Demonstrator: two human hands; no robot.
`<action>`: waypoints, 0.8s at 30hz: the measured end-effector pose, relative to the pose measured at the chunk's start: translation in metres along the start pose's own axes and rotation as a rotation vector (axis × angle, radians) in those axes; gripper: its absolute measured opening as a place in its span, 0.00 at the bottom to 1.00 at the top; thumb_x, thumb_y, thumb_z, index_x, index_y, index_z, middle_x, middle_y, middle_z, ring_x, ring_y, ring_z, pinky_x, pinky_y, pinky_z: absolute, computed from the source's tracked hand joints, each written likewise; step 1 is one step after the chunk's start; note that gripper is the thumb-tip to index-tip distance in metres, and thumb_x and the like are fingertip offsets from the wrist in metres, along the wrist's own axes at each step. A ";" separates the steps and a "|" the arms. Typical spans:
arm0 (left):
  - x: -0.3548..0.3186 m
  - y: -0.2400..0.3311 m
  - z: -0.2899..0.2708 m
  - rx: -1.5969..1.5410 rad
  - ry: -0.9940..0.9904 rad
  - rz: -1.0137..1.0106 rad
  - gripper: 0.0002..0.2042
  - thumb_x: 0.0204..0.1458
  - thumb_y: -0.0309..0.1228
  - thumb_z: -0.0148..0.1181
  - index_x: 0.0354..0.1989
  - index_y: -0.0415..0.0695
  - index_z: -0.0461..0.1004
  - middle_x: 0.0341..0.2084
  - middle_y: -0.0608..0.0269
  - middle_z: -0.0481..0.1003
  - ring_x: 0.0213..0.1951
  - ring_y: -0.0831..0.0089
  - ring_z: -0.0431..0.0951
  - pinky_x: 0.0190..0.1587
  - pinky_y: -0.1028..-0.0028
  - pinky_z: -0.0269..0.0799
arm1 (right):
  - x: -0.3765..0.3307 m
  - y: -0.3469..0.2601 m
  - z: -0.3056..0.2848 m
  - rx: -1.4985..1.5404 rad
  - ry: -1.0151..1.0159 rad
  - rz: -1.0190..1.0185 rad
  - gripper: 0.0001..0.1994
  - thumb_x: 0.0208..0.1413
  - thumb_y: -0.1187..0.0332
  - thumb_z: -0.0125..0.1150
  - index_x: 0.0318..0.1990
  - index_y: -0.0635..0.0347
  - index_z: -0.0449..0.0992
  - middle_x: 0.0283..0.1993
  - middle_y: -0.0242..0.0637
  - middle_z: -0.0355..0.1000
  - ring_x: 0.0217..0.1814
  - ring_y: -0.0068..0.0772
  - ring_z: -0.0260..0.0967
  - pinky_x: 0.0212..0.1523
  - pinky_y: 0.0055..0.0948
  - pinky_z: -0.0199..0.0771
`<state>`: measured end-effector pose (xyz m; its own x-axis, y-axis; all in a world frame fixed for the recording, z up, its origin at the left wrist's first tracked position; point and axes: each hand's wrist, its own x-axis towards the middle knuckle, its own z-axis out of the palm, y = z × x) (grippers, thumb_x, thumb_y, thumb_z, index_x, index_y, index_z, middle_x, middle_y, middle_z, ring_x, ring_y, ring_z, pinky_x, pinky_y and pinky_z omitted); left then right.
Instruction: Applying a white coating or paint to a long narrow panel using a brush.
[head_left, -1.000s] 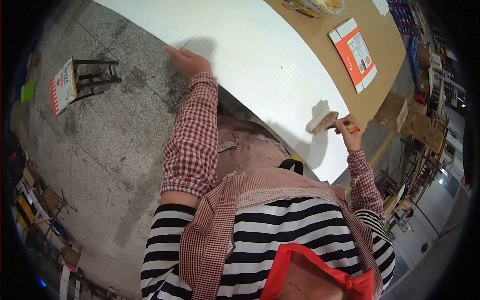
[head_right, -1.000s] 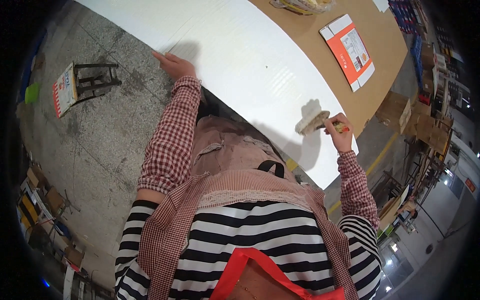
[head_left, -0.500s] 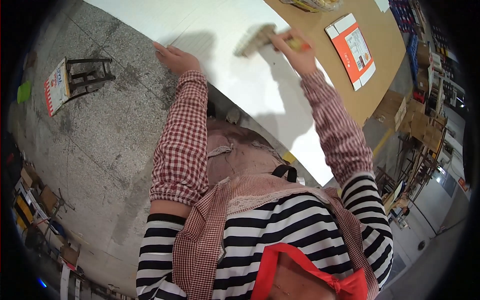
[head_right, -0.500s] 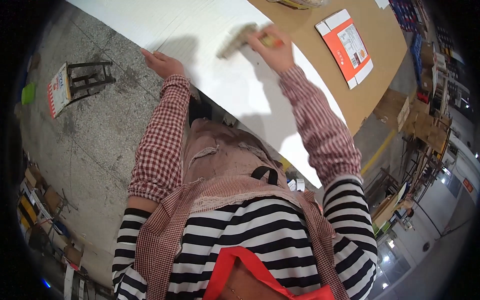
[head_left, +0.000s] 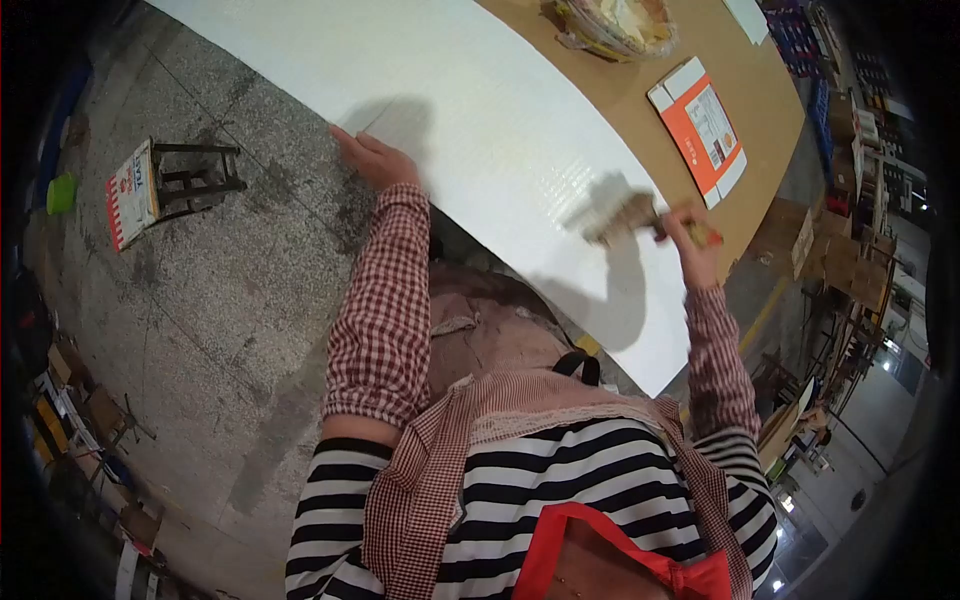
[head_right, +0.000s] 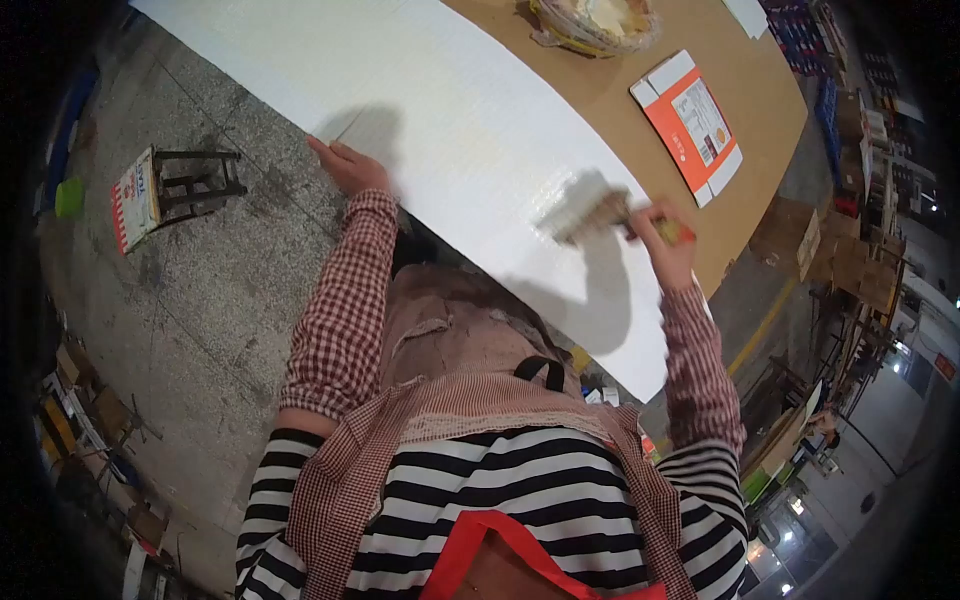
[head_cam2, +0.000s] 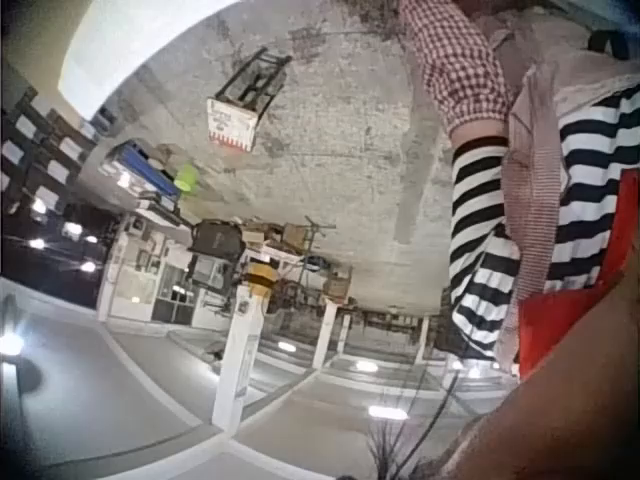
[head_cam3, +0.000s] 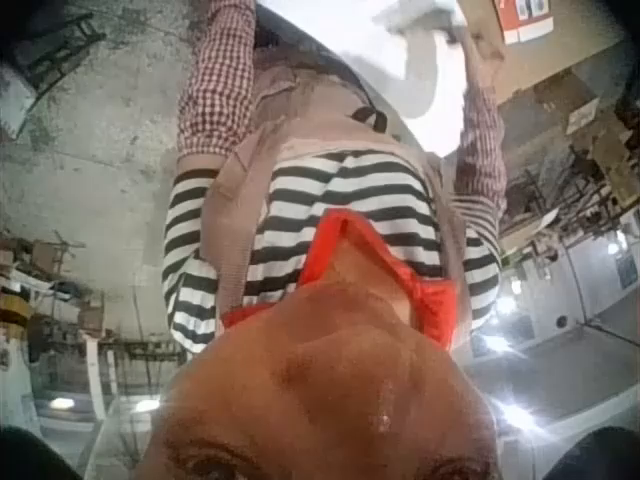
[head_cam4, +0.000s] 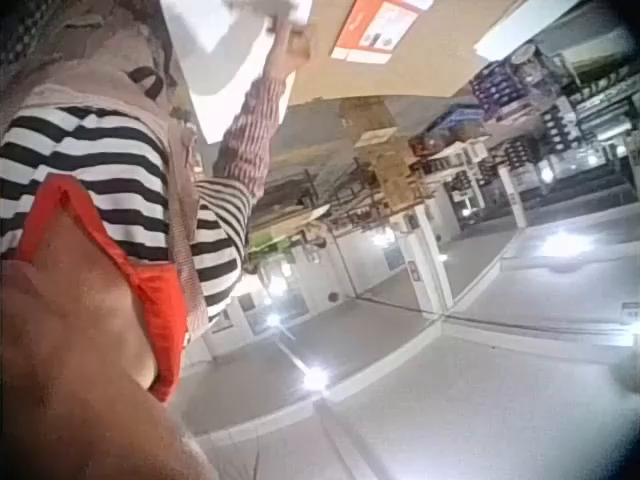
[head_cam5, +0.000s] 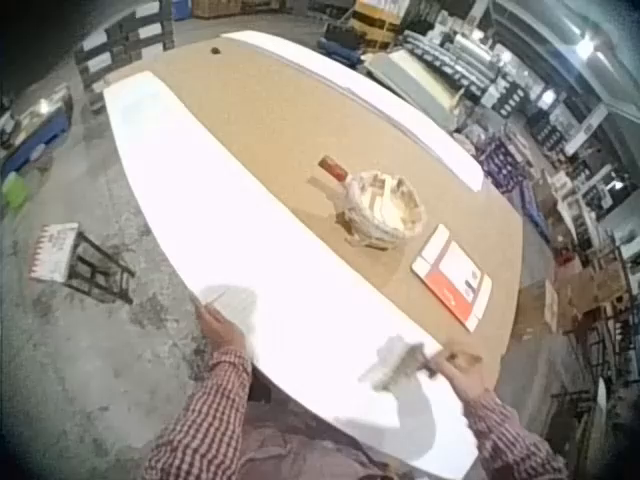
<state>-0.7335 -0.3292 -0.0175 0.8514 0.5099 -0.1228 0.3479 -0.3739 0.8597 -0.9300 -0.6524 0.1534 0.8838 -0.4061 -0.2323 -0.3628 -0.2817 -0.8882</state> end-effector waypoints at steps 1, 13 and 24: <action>0.006 -0.012 -0.003 -0.033 0.036 0.032 0.24 0.64 0.36 0.27 0.67 0.42 0.39 0.62 0.38 0.47 0.63 0.48 0.54 0.62 0.58 0.61 | 0.029 -0.022 0.032 0.042 -0.046 -0.089 0.06 0.52 0.72 0.60 0.29 0.65 0.72 0.30 0.35 0.71 0.30 0.24 0.71 0.31 0.24 0.72; 0.000 -0.002 0.005 -0.030 0.077 0.095 0.24 0.64 0.36 0.25 0.67 0.40 0.42 0.64 0.33 0.35 0.66 0.44 0.43 0.64 0.55 0.55 | 0.117 -0.017 0.115 0.105 -0.185 -0.165 0.08 0.49 0.73 0.65 0.23 0.64 0.72 0.24 0.30 0.68 0.24 0.21 0.70 0.25 0.19 0.71; 0.001 0.002 0.002 -0.010 0.048 0.063 0.23 0.64 0.35 0.27 0.67 0.41 0.43 0.64 0.42 0.49 0.65 0.49 0.51 0.63 0.57 0.57 | -0.028 0.015 -0.041 -0.101 -0.062 0.279 0.06 0.51 0.75 0.57 0.24 0.64 0.69 0.24 0.35 0.68 0.22 0.24 0.68 0.22 0.22 0.70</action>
<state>-0.7314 -0.3311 -0.0166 0.8517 0.5221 -0.0450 0.2904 -0.3989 0.8698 -0.9721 -0.6809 0.1632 0.7614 -0.4265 -0.4882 -0.6187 -0.2532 -0.7437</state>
